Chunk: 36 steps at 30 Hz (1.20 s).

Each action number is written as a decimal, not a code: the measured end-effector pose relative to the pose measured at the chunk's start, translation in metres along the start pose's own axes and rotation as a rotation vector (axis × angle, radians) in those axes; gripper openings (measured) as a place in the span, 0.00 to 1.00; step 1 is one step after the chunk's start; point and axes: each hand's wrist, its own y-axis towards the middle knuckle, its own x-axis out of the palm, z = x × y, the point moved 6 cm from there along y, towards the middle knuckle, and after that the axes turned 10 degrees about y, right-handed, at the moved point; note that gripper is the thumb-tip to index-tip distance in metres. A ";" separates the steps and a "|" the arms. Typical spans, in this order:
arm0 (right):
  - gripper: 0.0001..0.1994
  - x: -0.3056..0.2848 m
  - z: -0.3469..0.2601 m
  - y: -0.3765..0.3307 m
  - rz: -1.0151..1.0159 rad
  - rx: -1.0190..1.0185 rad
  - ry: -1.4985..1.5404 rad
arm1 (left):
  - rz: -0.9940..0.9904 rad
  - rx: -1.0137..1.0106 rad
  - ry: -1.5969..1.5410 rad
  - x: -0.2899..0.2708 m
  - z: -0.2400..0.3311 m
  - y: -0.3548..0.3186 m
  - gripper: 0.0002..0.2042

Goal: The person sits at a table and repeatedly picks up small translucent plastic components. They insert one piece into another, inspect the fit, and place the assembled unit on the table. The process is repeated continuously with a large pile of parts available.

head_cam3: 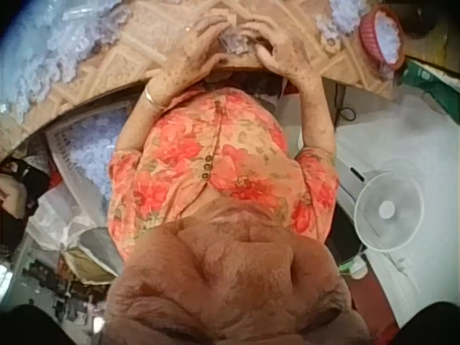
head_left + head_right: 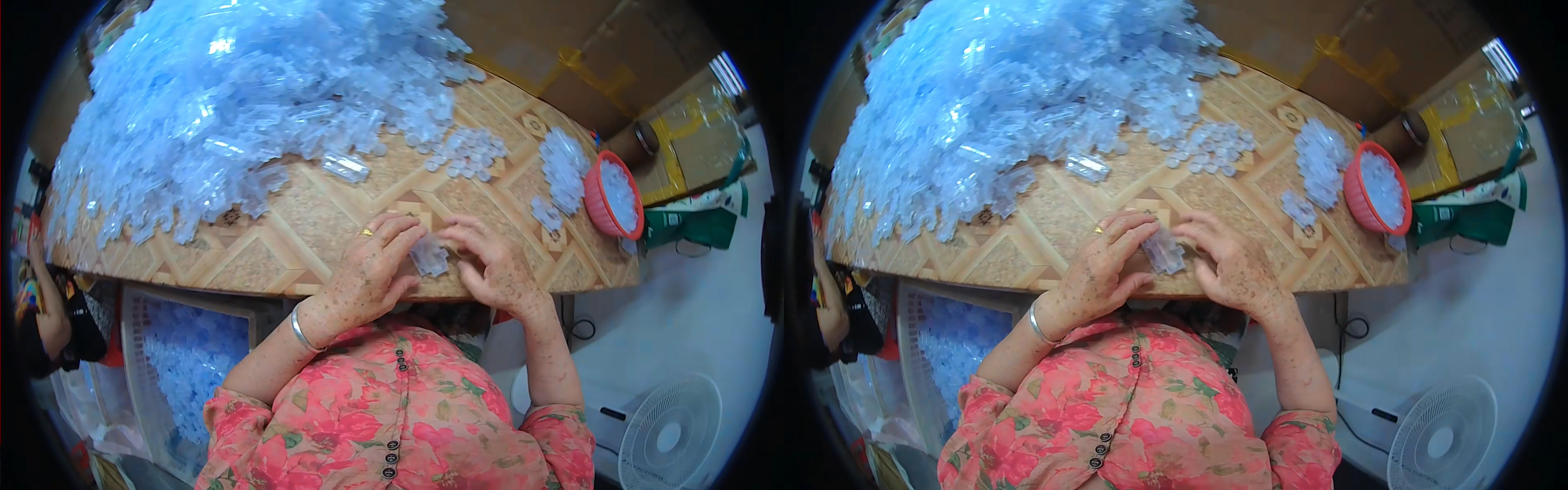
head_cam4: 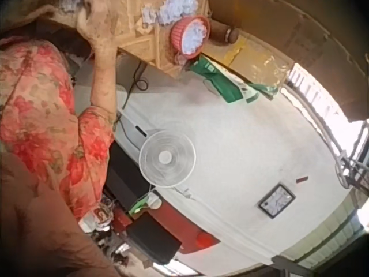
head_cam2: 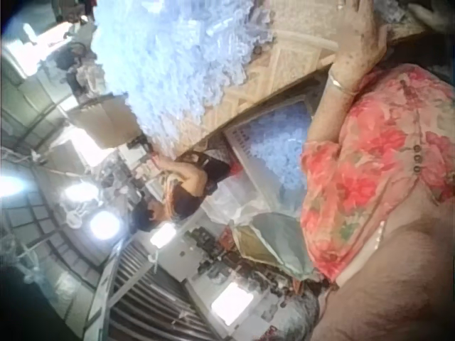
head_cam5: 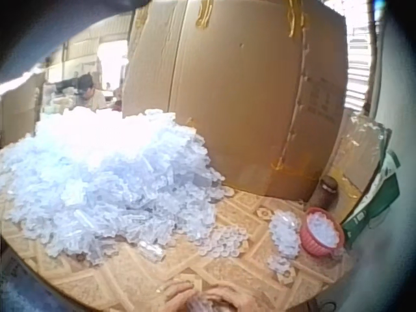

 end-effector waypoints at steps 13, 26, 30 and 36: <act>0.14 -0.094 0.090 -0.058 0.594 0.265 -0.598 | 0.056 -0.045 0.095 0.015 0.003 0.009 0.34; 0.14 -0.034 0.036 -0.045 0.541 0.049 -0.264 | 0.091 -0.030 0.143 0.014 0.005 0.011 0.31; 0.15 -0.027 0.026 -0.050 0.565 0.030 -0.149 | 0.093 -0.044 0.173 0.016 0.004 0.008 0.30; 0.16 -0.013 0.019 -0.062 0.551 -0.048 -0.158 | 0.116 -0.013 0.166 0.019 0.011 0.007 0.31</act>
